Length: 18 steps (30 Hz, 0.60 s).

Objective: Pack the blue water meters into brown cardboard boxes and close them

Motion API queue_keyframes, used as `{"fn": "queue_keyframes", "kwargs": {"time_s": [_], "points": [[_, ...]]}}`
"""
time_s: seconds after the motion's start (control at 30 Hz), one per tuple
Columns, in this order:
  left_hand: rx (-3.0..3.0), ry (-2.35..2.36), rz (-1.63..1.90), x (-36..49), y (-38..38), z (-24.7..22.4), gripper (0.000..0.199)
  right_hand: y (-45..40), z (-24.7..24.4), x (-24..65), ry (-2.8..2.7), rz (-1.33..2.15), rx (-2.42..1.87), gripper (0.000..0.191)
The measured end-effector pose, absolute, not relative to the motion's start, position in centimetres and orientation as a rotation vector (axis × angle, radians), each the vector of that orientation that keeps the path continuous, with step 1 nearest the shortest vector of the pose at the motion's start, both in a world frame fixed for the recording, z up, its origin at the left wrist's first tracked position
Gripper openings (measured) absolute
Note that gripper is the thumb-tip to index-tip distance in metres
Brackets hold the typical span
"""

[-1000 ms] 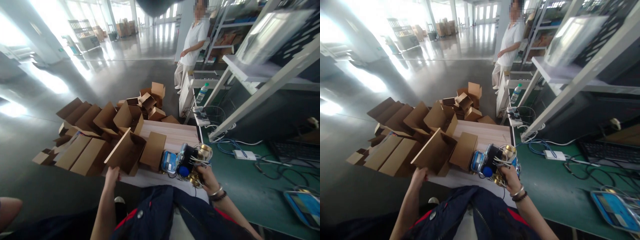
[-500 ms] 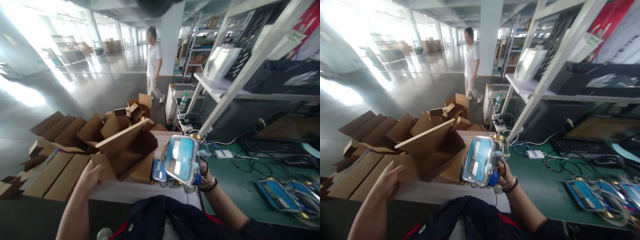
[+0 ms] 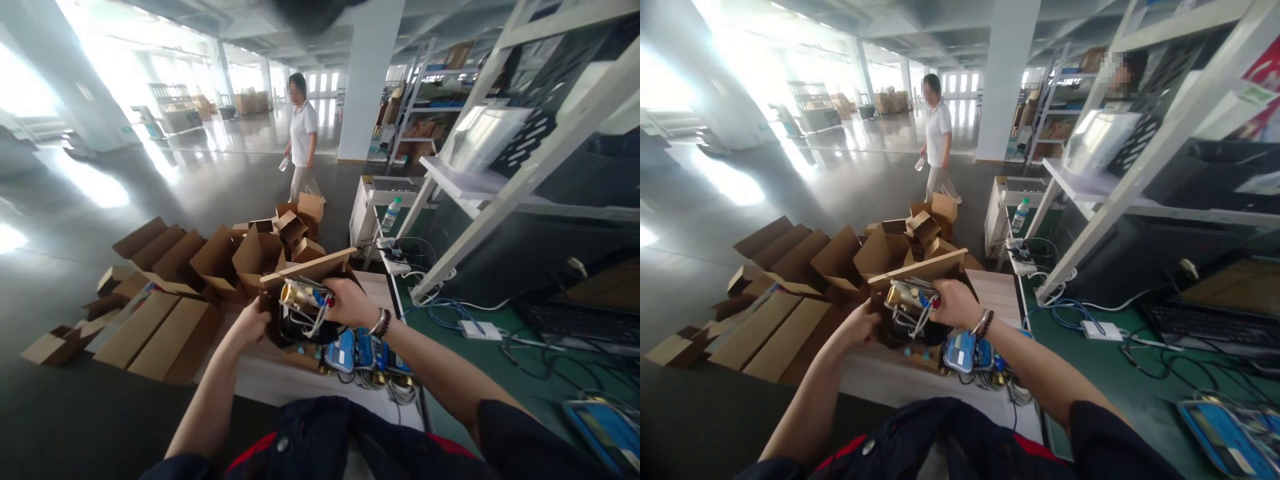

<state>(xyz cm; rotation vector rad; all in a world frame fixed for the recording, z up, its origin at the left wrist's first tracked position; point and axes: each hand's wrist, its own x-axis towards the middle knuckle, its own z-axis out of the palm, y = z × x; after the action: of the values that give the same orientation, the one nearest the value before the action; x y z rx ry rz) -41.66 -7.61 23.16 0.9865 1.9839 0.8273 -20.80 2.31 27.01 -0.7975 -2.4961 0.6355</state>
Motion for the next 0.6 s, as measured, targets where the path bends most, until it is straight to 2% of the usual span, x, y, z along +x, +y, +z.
{"fn": "queue_keyframes", "kwargs": {"time_s": [0.1,0.23,0.37,0.5,0.6], "points": [[0.979,2.017,0.766,-41.9,-8.2,23.6,0.043,3.1,27.4,-21.8,-2.504,0.588,-0.928,0.011],[0.962,2.029,0.771,-42.3,-8.3,23.8,0.041,3.1,27.7,-22.4,-2.581,0.376,-0.833,0.009],[0.938,2.033,0.771,-42.7,-8.2,23.5,0.039,3.6,25.1,-23.1,-2.722,0.228,-0.842,0.016],[0.923,1.996,0.799,-42.5,-8.0,23.8,0.053,4.7,22.1,-23.5,-2.917,0.208,-0.854,0.020],[0.896,1.989,0.843,-42.1,-7.7,24.0,0.063,5.1,21.9,-23.6,-3.017,0.201,-0.905,0.025]]}}
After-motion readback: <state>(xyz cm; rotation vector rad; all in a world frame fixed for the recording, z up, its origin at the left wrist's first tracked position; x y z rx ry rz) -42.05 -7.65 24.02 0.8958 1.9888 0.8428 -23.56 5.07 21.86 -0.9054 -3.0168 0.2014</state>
